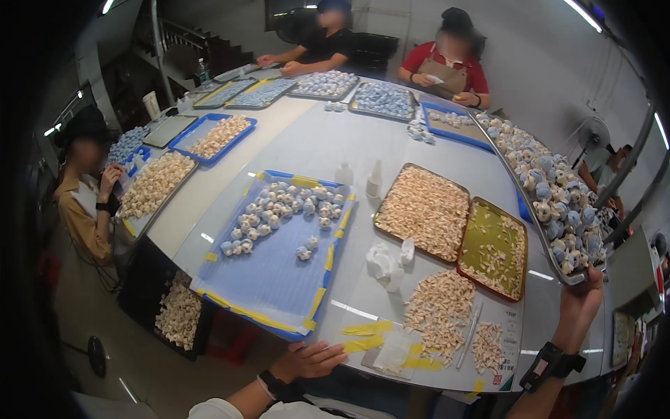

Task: The person assembles small figurines by hand, picking up small white components and attaching them to the heads of blue and white figures. The person works at a table with trays of parts and finished items, placing completed figurines onto a blue tray.

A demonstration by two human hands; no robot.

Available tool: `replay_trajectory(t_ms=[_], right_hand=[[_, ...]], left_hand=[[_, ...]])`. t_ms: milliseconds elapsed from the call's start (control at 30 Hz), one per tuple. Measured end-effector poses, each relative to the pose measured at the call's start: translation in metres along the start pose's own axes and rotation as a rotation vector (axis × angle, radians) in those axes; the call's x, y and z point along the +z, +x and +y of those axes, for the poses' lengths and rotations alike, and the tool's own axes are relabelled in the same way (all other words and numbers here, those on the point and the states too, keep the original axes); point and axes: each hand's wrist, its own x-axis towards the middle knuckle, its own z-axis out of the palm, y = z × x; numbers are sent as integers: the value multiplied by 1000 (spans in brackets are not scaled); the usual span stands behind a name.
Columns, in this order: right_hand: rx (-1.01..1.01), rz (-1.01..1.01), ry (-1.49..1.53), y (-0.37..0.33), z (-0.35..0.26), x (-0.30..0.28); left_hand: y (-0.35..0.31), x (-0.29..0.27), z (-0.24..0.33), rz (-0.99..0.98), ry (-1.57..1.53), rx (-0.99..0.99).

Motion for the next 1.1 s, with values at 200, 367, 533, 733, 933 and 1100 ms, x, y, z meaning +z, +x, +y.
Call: replay_trajectory(t_ms=[200, 367, 533, 733, 933, 1100], right_hand=[[88, 52, 55, 53, 47, 9], [159, 116, 76, 63, 96, 39], [182, 217, 56, 68, 117, 42], [195, 204, -40, 65, 142, 52], [263, 240, -89, 86, 156, 23], [273, 219, -91, 105, 165, 29]], left_hand=[[-3, 22, 4, 153, -21, -11], [-10, 21, 3, 104, -6, -7], [-8, 28, 1, 148, 23, 40], [2, 20, 0, 244, -69, 20], [-1, 19, 0, 135, -20, 42], [-8, 17, -1, 46, -2, 60]])
